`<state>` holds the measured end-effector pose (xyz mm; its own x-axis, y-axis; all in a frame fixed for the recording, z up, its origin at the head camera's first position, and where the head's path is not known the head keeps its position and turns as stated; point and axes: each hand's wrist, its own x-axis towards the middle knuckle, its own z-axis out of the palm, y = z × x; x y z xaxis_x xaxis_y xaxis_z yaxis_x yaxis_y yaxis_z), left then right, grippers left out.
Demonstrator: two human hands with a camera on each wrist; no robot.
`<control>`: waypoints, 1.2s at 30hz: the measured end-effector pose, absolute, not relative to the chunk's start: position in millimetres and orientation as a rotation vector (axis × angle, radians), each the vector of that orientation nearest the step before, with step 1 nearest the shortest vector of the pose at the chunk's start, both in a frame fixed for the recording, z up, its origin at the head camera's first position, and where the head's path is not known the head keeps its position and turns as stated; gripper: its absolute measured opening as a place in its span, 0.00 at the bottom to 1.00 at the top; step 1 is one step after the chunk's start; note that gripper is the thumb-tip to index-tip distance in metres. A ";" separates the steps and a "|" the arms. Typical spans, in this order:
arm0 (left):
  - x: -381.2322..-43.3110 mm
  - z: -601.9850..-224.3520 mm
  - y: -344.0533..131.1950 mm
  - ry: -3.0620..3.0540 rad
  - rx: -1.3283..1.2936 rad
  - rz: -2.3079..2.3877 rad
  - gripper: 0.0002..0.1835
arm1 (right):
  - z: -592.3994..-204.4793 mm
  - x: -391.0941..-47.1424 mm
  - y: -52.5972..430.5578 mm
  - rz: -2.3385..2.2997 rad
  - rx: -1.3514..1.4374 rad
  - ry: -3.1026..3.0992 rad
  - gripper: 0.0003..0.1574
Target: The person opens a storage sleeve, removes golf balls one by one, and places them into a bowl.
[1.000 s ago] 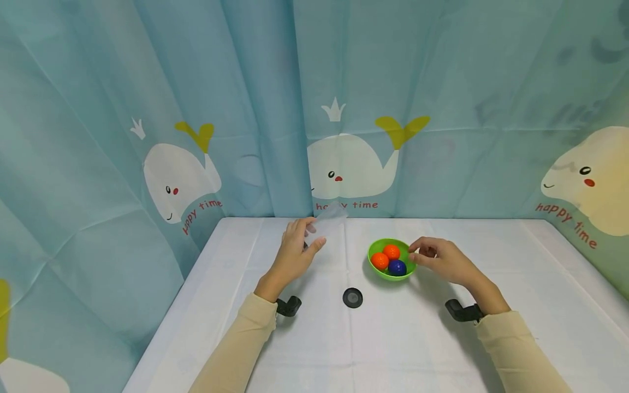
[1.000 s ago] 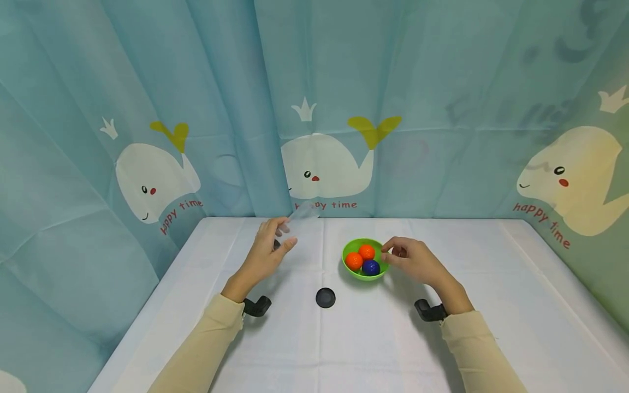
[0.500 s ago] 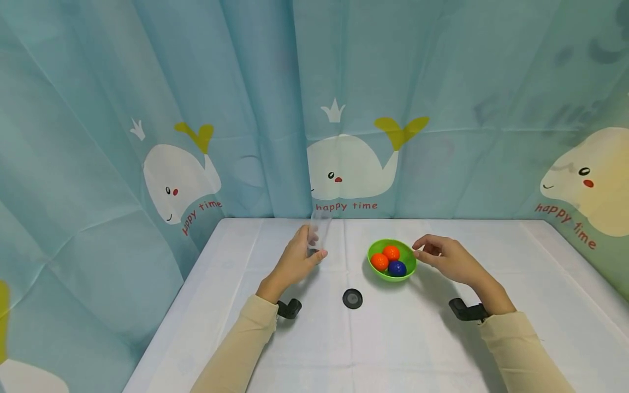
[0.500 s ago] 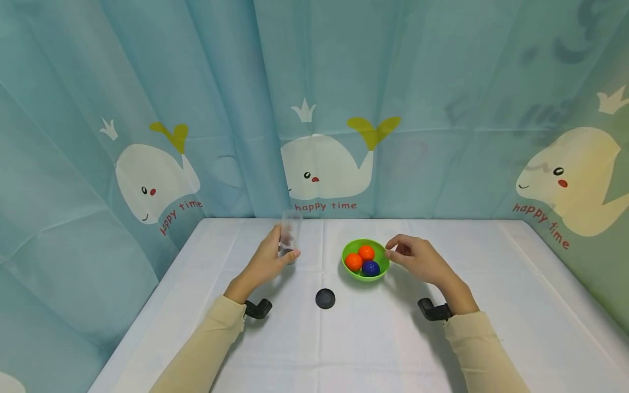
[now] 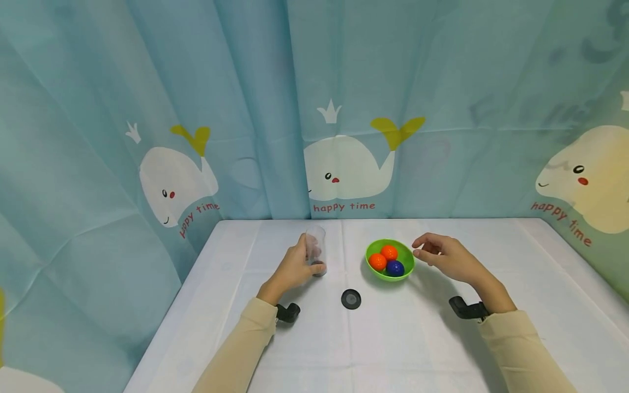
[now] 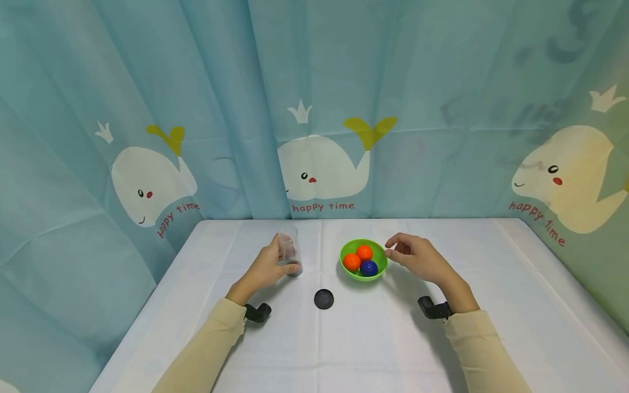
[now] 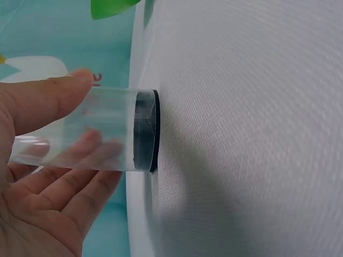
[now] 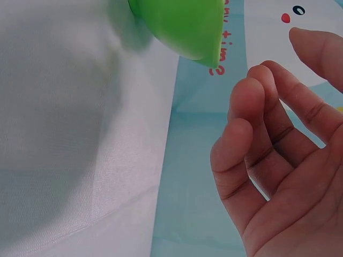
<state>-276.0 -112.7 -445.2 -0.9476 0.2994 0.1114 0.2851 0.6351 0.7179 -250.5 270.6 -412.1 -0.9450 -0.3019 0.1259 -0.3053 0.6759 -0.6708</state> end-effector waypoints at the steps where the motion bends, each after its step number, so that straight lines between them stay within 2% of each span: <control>1: -276.2 -445.5 -112.7 2.819 0.499 1.244 0.29 | -412.3 -250.8 270.8 1.153 0.515 -2.873 0.14; 10: -277.7 -448.5 -118.2 2.699 0.512 1.305 0.32 | -412.3 -251.2 270.5 1.151 0.514 -2.881 0.14; 23: -276.2 -430.7 -141.0 2.667 0.472 0.987 0.42 | -413.5 -253.3 269.7 1.134 0.523 -2.873 0.15; 30: -272.9 -412.7 -157.4 2.744 0.337 0.637 0.37 | -418.4 -256.3 275.1 1.040 0.458 -2.829 0.18; 36: -272.0 -403.5 -165.1 2.966 0.282 0.522 0.33 | -426.4 -258.8 277.8 0.857 0.404 -2.699 0.26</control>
